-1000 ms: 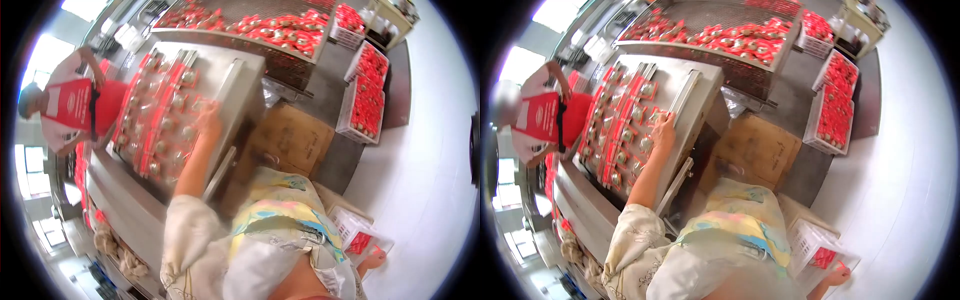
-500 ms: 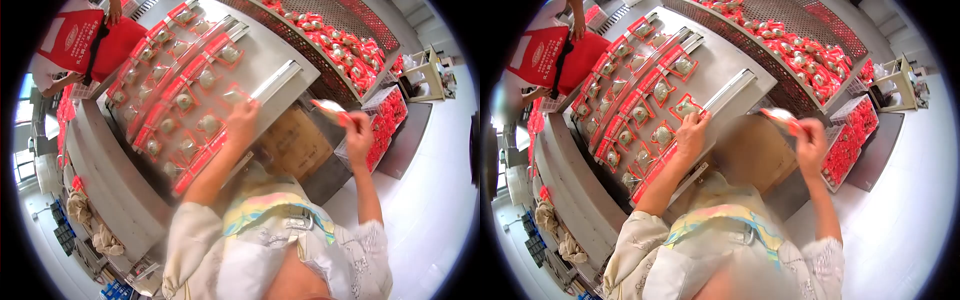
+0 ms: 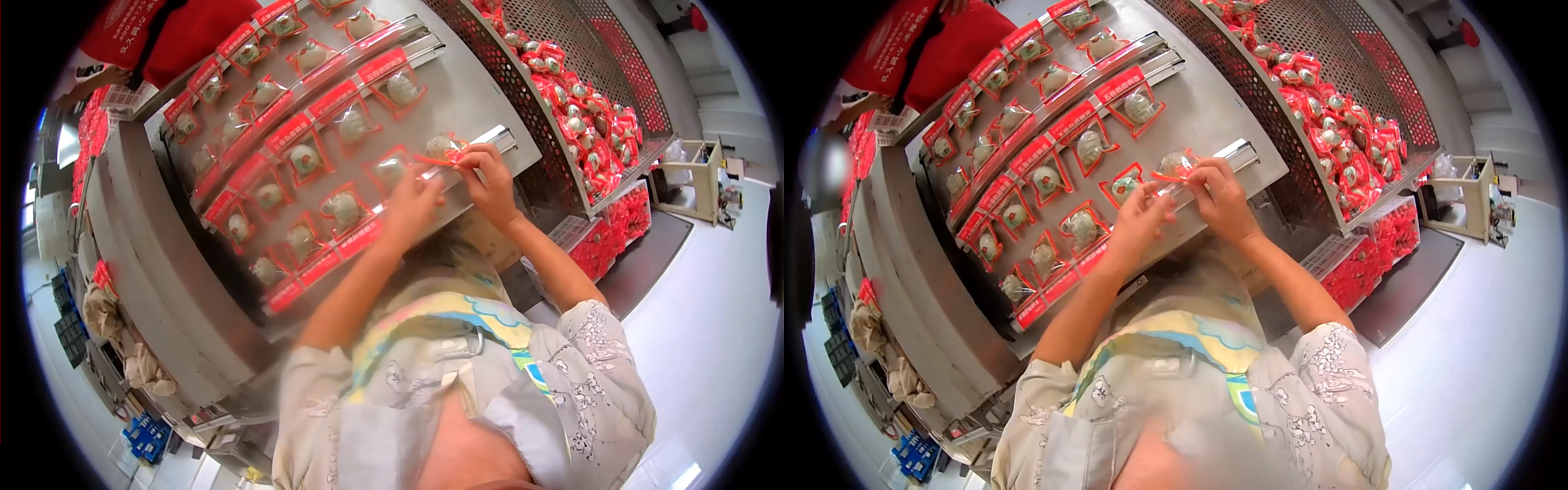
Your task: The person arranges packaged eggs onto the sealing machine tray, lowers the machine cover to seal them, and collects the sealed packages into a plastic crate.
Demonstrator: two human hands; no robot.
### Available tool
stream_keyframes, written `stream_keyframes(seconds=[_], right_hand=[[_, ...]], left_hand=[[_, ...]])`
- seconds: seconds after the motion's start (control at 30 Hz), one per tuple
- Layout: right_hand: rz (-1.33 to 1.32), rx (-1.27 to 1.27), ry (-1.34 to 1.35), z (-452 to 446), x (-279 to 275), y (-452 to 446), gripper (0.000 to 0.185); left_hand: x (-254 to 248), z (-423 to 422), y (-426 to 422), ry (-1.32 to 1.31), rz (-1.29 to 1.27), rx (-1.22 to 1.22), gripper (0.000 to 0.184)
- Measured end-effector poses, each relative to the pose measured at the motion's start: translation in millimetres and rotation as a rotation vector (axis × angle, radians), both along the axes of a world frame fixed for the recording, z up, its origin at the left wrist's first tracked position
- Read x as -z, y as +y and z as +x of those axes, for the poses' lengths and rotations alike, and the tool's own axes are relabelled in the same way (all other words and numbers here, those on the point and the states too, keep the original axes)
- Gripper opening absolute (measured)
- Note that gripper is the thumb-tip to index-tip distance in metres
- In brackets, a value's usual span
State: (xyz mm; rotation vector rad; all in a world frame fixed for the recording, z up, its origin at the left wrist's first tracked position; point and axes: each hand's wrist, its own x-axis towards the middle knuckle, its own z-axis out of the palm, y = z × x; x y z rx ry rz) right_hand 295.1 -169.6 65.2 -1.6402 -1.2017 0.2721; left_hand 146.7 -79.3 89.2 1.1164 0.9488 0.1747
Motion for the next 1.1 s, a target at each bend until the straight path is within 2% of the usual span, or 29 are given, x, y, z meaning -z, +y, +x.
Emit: stream_keyframes(seconds=[0.03,0.13,0.17,0.3,0.4,0.43,0.53,0.57,0.7,0.8,0.93,0.97,1.07,1.1], right_hand=[[0.000,-0.017,-0.035,0,-4,-3,0.014],[0.010,-0.066,-0.090,8,-14,-13,0.016],[0.016,-0.080,-0.074,12,-13,-18,0.018],[0.106,-0.209,-0.105,40,-23,-21,0.018],[-0.010,-0.198,0.605,59,-24,-29,0.019],[-0.040,-0.031,0.749,66,-26,-22,0.026],[-0.679,-0.250,1.167,128,-10,-5,0.035],[-0.833,-0.297,1.235,131,-5,2,0.037],[-0.831,-0.565,1.426,130,4,19,0.025],[-0.882,-0.745,1.348,138,11,34,0.021],[-0.931,-0.801,1.299,143,6,55,0.018],[-0.953,-0.813,1.215,146,1,60,0.019],[-1.072,-0.806,0.626,150,1,78,0.019],[-1.063,-0.783,0.468,148,4,82,0.024]], left_hand=[[-1,11,6,-0.050,-0.398,-0.134,0.025],[29,30,12,-0.245,-0.764,-0.199,0.022],[36,34,7,-0.249,-0.819,-0.288,0.021],[20,53,-9,-0.297,-0.813,-0.465,0.023],[3,66,-9,-0.345,-0.750,-0.522,0.025],[-5,70,-9,-0.330,-0.706,-0.524,0.025],[11,71,-9,-0.291,-0.648,-0.519,0.024],[15,72,-8,-0.290,-0.619,-0.497,0.024],[22,68,-3,-0.237,-0.531,-0.377,0.025],[7,64,5,-0.248,-0.489,-0.240,0.029],[12,53,25,-0.117,-0.388,-0.056,0.031],[8,52,28,-0.106,-0.373,-0.034,0.033],[31,47,39,0.220,0.175,0.161,0.040],[36,49,38,0.354,0.434,0.141,0.046]])
